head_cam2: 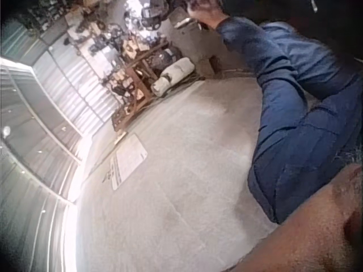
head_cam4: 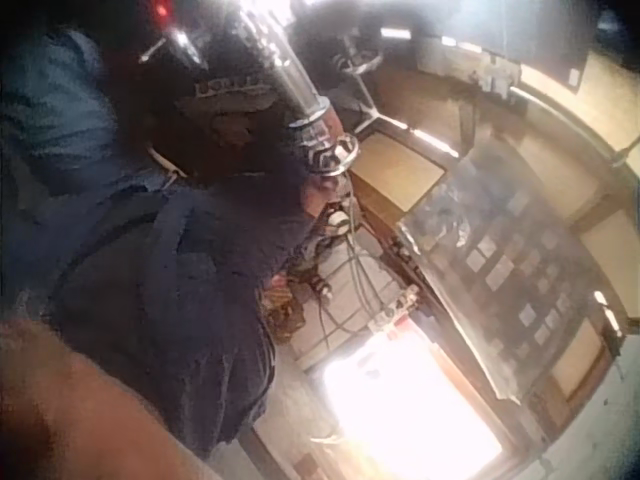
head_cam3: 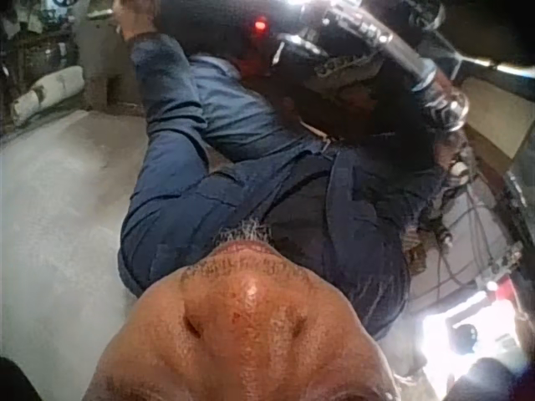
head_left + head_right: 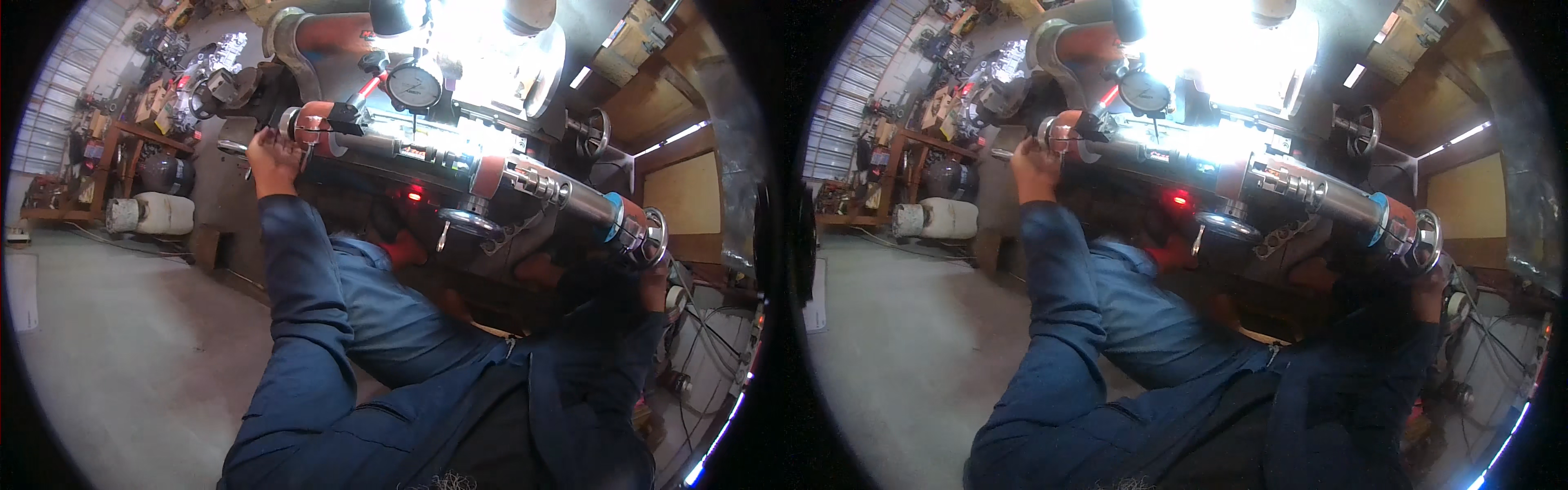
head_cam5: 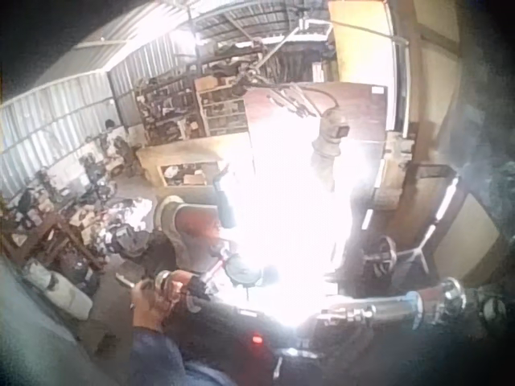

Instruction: The person adjusts components on a lathe, turns handwheels to position the carriage, and uses a dial indicator to measure the alignment of the metal workpiece.

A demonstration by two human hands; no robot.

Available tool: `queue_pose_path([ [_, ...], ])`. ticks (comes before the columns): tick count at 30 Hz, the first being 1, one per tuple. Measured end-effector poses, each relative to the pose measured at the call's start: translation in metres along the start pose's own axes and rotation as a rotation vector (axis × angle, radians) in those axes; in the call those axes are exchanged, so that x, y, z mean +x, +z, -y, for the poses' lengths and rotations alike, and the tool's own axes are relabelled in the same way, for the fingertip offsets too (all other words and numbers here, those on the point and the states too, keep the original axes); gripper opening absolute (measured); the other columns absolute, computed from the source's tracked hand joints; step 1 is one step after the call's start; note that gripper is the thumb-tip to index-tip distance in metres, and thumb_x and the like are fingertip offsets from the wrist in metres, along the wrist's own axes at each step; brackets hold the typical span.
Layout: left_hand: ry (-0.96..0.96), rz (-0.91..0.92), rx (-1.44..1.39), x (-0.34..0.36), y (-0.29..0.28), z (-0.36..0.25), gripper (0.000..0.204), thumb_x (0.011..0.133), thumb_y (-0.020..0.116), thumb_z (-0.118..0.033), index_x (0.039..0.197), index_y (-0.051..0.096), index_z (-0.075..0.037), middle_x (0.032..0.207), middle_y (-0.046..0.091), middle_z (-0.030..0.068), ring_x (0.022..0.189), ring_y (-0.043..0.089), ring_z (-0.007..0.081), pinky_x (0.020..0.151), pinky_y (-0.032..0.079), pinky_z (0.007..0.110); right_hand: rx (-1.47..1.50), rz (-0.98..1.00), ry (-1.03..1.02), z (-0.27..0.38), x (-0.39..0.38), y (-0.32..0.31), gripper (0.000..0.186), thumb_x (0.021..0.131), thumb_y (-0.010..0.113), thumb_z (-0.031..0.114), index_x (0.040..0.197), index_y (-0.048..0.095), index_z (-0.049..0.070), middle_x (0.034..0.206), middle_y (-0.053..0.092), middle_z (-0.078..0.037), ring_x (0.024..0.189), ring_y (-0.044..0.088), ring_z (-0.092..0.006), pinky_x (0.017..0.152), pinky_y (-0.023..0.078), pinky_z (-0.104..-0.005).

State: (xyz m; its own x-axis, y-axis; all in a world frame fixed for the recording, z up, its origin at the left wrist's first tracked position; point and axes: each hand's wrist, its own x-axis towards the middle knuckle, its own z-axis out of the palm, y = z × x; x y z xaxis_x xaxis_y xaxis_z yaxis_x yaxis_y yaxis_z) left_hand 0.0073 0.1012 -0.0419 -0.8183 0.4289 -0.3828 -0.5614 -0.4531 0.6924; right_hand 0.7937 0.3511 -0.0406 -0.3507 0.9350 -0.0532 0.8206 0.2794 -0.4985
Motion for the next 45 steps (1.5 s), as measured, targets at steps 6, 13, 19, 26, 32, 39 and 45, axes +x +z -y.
queue_pose_path([
  [6, -0.023, -0.156, -0.013, 0.0, -0.009, 0.007, 0.015, 0.093, 0.051, -0.026, 0.098, 0.054, -0.012, 0.101, 0.063, 0.0078, 0.084, 0.057, 0.0237, 0.077, 0.048, 0.038, 0.317, -0.358, -0.292, 0.053, 0.012, -0.003, 0.046, 0.102, 0.053, 0.024, 0.141, 0.051, -0.001, 0.131, 0.062, -0.014, 0.121, 0.059, -0.0242, 0.102, 0.047, -0.0369],
  [13, -0.057, -0.058, 0.061, 0.024, -0.018, 0.013, 0.024, 0.094, 0.047, -0.021, 0.107, 0.057, -0.004, 0.106, 0.066, 0.0129, 0.093, 0.066, 0.0294, 0.081, 0.056, 0.043, 0.34, -0.215, -0.307, 0.018, 0.047, -0.009, 0.049, 0.102, 0.053, 0.03, 0.137, 0.055, -0.004, 0.134, 0.063, -0.015, 0.121, 0.06, -0.0232, 0.101, 0.048, -0.0378],
  [19, -0.039, -0.024, 0.062, 0.02, -0.013, 0.013, 0.025, 0.094, 0.046, -0.02, 0.108, 0.057, -0.003, 0.11, 0.067, 0.0143, 0.095, 0.067, 0.0307, 0.083, 0.057, 0.043, 0.206, -0.041, -0.185, -0.016, 0.039, -0.013, 0.035, 0.1, 0.057, 0.023, 0.122, 0.065, -0.003, 0.112, 0.069, -0.007, 0.101, 0.062, -0.0139, 0.084, 0.051, -0.0328],
  [26, -0.096, -0.01, 0.0, 0.02, -0.016, 0.008, 0.027, 0.094, 0.047, -0.021, 0.113, 0.055, -0.004, 0.118, 0.063, 0.0144, 0.101, 0.065, 0.0306, 0.089, 0.054, 0.044, 0.219, 0.056, 0.079, -0.014, -0.007, -0.02, 0.036, 0.099, 0.064, 0.032, 0.111, 0.068, -0.001, 0.104, 0.068, -0.003, 0.1, 0.06, -0.0121, 0.087, 0.048, -0.0314],
  [32, -0.008, 0.138, 0.158, -0.007, 0.011, 0.005, 0.034, 0.097, 0.046, -0.029, 0.12, 0.053, -0.004, 0.118, 0.062, 0.0133, 0.102, 0.064, 0.0282, 0.088, 0.052, 0.042, 0.567, -0.058, 0.045, 0.037, -0.022, -0.05, 0.036, 0.103, 0.06, 0.03, 0.121, 0.064, -0.001, 0.109, 0.068, -0.004, 0.1, 0.061, -0.0123, 0.094, 0.046, -0.0283],
  [39, 0.002, 0.265, 0.272, -0.043, 0.043, -0.006, 0.043, 0.1, 0.048, -0.042, 0.108, 0.061, -0.002, 0.095, 0.07, 0.0122, 0.084, 0.069, 0.0272, 0.075, 0.056, 0.04, 0.782, -0.249, 0.106, 0.029, 0.027, -0.043, 0.034, 0.105, 0.057, 0.028, 0.123, 0.065, 0.0, 0.115, 0.068, -0.007, 0.105, 0.061, -0.0151, 0.098, 0.045, -0.0292],
  [45, -0.04, 0.378, 0.417, -0.035, 0.058, -0.02, 0.068, 0.1, 0.037, -0.064, 0.098, 0.063, -0.002, 0.084, 0.07, 0.0125, 0.072, 0.069, 0.0268, 0.063, 0.057, 0.039, 0.332, -0.227, 0.079, 0.026, 0.063, -0.039, 0.038, 0.106, 0.052, 0.035, 0.115, 0.069, 0.002, 0.109, 0.068, -0.004, 0.098, 0.061, -0.0126, 0.089, 0.049, -0.0285],
])
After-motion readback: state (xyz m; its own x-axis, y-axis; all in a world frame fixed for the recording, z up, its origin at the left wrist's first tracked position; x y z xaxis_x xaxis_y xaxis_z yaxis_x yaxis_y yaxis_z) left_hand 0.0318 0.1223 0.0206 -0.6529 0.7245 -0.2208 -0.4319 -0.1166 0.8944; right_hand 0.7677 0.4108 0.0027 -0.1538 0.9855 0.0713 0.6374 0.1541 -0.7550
